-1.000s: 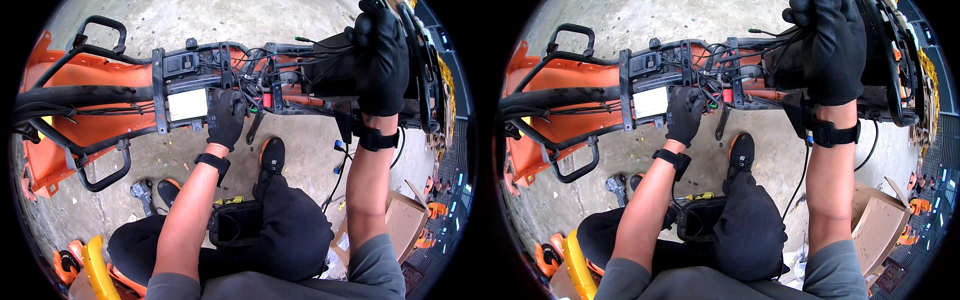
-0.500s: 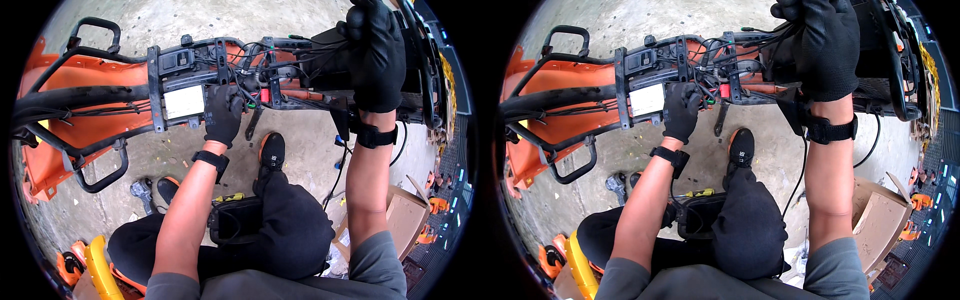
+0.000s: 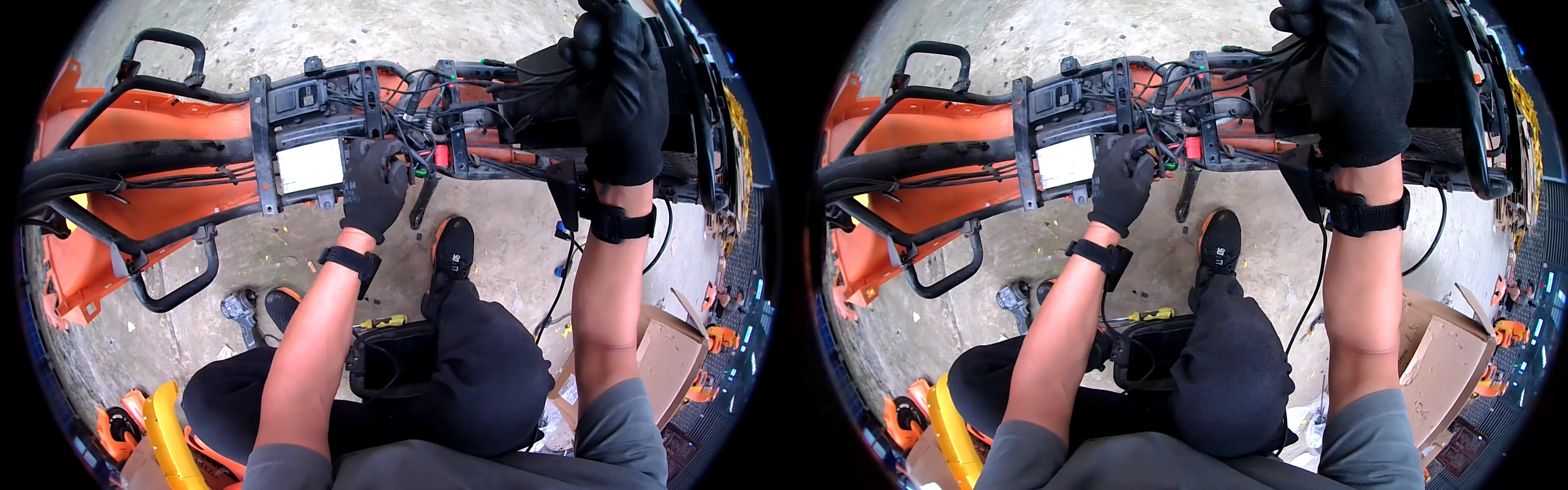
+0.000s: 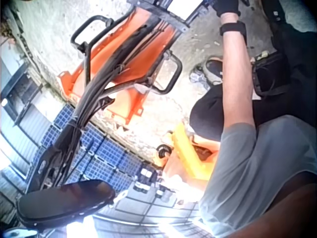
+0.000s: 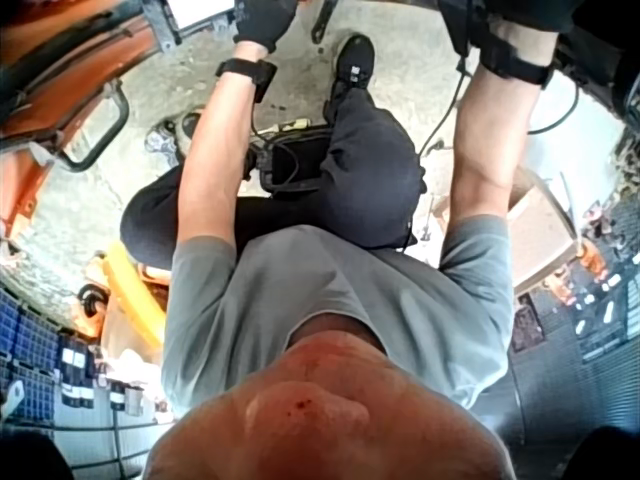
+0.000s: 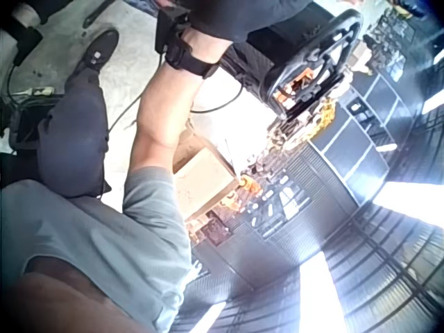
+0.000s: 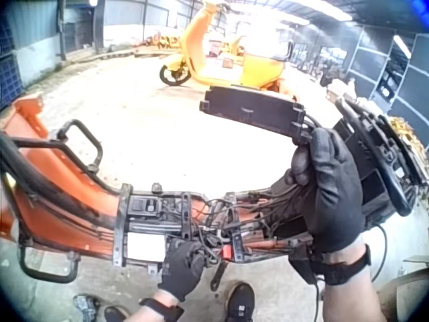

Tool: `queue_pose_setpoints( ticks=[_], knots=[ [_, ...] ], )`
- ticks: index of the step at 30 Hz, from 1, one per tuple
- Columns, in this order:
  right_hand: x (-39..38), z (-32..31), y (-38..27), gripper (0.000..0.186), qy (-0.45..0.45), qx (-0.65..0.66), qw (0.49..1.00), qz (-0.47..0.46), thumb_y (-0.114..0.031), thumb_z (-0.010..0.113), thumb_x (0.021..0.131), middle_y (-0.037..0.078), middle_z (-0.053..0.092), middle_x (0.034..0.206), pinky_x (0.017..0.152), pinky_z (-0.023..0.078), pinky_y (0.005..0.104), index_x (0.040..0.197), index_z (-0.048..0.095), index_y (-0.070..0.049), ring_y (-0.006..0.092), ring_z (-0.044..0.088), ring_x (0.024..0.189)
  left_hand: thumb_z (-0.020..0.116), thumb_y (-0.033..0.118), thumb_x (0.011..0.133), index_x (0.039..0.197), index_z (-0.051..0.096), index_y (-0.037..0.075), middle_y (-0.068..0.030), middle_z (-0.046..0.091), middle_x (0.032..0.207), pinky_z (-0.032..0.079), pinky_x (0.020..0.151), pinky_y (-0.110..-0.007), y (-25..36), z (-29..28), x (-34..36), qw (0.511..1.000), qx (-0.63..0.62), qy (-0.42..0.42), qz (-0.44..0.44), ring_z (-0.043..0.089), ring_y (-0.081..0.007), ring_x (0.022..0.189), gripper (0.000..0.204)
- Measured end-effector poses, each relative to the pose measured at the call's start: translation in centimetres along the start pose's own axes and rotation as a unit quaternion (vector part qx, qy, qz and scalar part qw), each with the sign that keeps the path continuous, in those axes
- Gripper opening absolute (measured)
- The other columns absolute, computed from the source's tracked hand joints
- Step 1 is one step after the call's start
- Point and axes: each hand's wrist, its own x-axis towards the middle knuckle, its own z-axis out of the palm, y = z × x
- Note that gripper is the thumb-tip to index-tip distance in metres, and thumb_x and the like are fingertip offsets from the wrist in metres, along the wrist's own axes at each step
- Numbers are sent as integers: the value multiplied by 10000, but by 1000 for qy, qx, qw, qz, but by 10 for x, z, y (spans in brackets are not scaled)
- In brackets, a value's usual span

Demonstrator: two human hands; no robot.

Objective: The person connects wires and components on a motorcycle chassis by hand, plugging in several electrical connectors.

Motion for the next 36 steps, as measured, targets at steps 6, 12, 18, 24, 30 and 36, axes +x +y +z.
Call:
queue_pose_setpoints(
  ticks=[6,12,18,24,30,36],
  knots=[
    [0,-4,9,304,21,-62,996,-58,-315,481,1040,-11,466,684,623,408,226,1017,588,-31,77,419,624,607,47,791,1065,638,36,-185,601,979,474,820,-444,2,0,0,1000,-5,0,-1,574,-378,941,275],
    [5,-17,15,303,22,-34,999,-17,-308,484,1039,-12,467,685,619,402,223,1027,590,-25,79,417,622,613,35,782,1067,629,50,-185,581,985,472,809,-456,3,0,1,1000,4,-9,14,571,-385,930,286],
    [-1,-2,0,312,-4,-32,999,-17,-313,485,1039,-12,466,689,620,399,220,1043,588,-18,79,416,627,627,44,790,1092,597,45,-173,558,969,468,781,-428,0,-3,0,1000,23,0,6,564,-355,885,304],
    [-1,-7,5,296,-13,-11,1000,0,-308,488,1038,-9,470,689,618,403,226,1027,585,-29,81,423,626,675,146,834,1017,566,45,-161,566,952,483,732,-421,30,6,-16,995,66,32,-63,591,-343,828,236],
    [-2,-6,22,266,1,-13,999,-46,-282,493,1037,-4,477,685,613,411,240,1008,580,-32,85,432,625,704,190,840,886,617,41,-156,601,908,474,721,-444,33,10,-9,978,177,-48,-97,592,-351,847,179],
    [0,-4,26,262,4,-19,999,-51,-284,497,1035,1,471,668,609,419,242,999,568,-34,93,436,608,660,191,870,872,624,44,-57,495,647,433,574,-374,22,-1,3,989,-19,-108,-98,527,-220,607,152]
  ],
)
